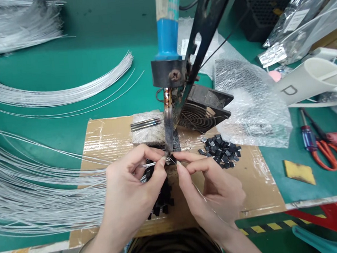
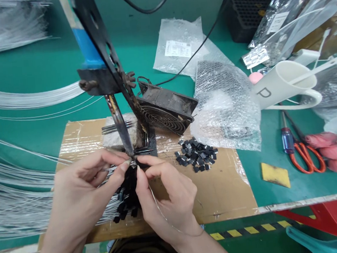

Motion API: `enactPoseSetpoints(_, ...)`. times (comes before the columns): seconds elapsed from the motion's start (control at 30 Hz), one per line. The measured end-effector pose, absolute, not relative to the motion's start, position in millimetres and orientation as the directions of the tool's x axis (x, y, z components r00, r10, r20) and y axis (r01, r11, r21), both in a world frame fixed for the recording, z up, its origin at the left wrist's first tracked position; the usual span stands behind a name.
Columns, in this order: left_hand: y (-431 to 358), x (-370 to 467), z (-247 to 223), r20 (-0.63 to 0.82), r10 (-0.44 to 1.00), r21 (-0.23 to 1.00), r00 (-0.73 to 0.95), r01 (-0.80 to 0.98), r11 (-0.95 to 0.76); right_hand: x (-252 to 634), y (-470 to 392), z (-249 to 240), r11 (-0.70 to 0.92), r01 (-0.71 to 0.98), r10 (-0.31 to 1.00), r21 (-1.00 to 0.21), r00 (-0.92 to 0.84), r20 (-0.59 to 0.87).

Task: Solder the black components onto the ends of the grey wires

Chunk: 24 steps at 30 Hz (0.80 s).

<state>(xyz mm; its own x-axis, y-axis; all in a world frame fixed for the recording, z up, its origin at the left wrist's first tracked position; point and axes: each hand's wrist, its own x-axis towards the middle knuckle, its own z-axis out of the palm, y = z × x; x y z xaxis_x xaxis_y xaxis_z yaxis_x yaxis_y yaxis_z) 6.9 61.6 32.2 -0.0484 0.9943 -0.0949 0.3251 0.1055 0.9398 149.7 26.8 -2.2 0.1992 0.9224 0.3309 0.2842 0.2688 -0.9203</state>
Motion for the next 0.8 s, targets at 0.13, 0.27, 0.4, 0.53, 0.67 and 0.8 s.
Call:
enactPoseSetpoints(0.13,63.6,7.1,32.7,-0.103,0.993,0.949,-0.052,0.295,0.114,149.8,27.4,-2.1,0.285,0.275,0.919,-0.918,0.192,0.343)
enactPoseSetpoints(0.27,63.3,6.6,33.6,-0.112,0.992,0.951,-0.051,0.283,0.122,149.8,27.8,-1.5,0.288,0.266,0.919,-0.92,0.193,0.344)
enactPoseSetpoints(0.4,62.0,5.8,34.3,-0.117,0.992,0.949,-0.051,0.289,0.127,149.3,28.1,-1.3,0.292,0.267,0.916,-0.919,0.197,0.348)
enactPoseSetpoints(0.53,62.4,5.1,33.3,-0.117,0.991,0.944,-0.058,0.303,0.129,149.0,28.2,-1.9,0.291,0.261,0.918,-0.92,0.194,0.346)
enactPoseSetpoints(0.67,64.1,5.0,30.4,-0.125,0.99,0.933,-0.059,0.332,0.137,149.3,28.0,-3.0,0.288,0.261,0.921,-0.921,0.188,0.341)
enactPoseSetpoints(0.8,64.0,4.9,28.3,-0.119,0.991,0.93,-0.055,0.344,0.13,150.0,28.2,-3.6,0.292,0.269,0.917,-0.918,0.193,0.349)
